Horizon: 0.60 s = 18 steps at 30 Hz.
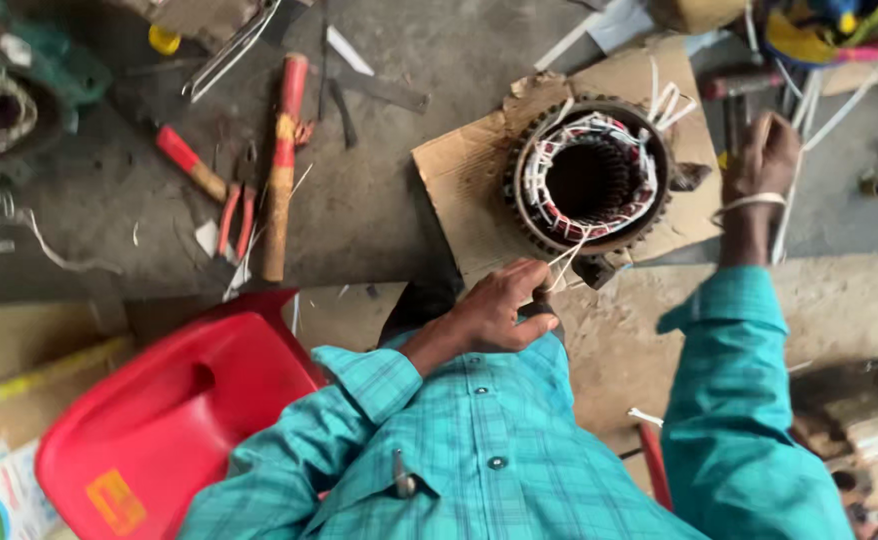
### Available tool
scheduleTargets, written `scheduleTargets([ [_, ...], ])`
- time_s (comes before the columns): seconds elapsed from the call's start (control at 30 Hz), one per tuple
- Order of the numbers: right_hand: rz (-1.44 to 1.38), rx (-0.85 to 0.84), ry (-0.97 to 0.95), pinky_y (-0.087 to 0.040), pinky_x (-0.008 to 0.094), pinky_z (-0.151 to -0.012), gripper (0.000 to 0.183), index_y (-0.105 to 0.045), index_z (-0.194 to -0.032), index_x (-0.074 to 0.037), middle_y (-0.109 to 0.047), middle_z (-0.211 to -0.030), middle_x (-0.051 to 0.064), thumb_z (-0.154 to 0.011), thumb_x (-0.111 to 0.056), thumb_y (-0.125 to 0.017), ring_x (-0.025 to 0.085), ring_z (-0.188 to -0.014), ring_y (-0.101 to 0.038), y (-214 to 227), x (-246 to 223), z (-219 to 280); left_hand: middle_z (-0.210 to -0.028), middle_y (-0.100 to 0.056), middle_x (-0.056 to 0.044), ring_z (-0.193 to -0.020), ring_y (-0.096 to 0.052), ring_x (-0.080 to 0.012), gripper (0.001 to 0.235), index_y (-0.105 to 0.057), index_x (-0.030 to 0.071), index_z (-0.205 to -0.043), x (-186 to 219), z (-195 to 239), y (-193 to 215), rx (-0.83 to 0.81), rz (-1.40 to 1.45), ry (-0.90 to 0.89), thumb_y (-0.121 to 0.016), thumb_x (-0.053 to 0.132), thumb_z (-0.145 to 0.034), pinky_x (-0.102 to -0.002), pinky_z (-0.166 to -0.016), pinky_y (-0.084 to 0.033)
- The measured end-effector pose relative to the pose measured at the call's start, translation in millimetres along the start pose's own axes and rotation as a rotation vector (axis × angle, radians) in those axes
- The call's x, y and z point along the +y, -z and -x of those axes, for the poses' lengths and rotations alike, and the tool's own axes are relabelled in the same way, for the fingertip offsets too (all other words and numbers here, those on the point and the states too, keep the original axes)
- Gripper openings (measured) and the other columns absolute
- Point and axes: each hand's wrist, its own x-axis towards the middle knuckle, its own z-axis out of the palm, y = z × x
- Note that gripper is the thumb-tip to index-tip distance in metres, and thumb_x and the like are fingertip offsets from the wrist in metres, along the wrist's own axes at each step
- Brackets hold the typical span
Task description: The person inserts white plastic ties into the slots of a motor stator and uses a hammer to tap them into place. The person repeatedly adjusts the ties and hammers them down to secure the windings.
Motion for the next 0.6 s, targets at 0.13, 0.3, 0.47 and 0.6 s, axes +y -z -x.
scheduleTargets([
  [0.13, 0.908, 0.008, 0.201, -0.050, 0.061, -0.074, 0.050, -0.071, -0.102, -0.003, -0.069, -0.100, 0.030, -0.072, -0.040, -0.085, 0.052, -0.092, -0.064, 17, 59, 23, -0.094, -0.059, -0.014, -0.095, -0.059, -0.0361, 0.028, -0.052, 0.004, -0.098, 4, 20, -9, 0.051, -0.007, 0.009, -0.072, 0.017, -0.084, -0.046, -0.084, -0.048],
  [0.3, 0.583, -0.177, 0.084, -0.050, 0.049, -0.073, 0.029, -0.068, -0.105, -0.002, -0.067, -0.094, 0.022, -0.098, -0.030, -0.070, 0.041, -0.085, -0.064, 48, 58, 3, -0.098, -0.059, -0.016, -0.103, -0.058, -0.0406, 0.028, -0.052, 0.003, -0.100, 0, 18, -21, 0.141, -0.092, -0.066, -0.072, 0.014, -0.084, -0.050, -0.089, -0.049],
  [0.47, 0.081, -0.333, -0.157, -0.041, 0.036, -0.057, 0.047, -0.058, -0.094, -0.003, -0.055, -0.075, 0.010, -0.118, -0.042, -0.050, 0.020, -0.064, -0.053, 113, -40, 62, -0.101, -0.062, -0.015, -0.104, -0.060, -0.0391, 0.025, -0.057, 0.004, -0.102, 17, 12, -11, 0.117, -0.083, -0.087, -0.069, 0.011, -0.081, -0.050, -0.089, -0.050],
  [0.6, -0.186, -0.479, -0.500, -0.042, 0.030, -0.052, 0.042, -0.057, -0.099, -0.011, -0.054, -0.076, 0.003, -0.120, -0.046, -0.046, 0.012, -0.058, -0.051, 149, -163, 114, -0.099, -0.063, -0.012, -0.103, -0.062, -0.0329, 0.016, -0.058, 0.007, -0.098, 27, -7, -11, 0.002, -0.212, -0.115, -0.064, 0.007, -0.084, -0.045, -0.084, -0.051],
])
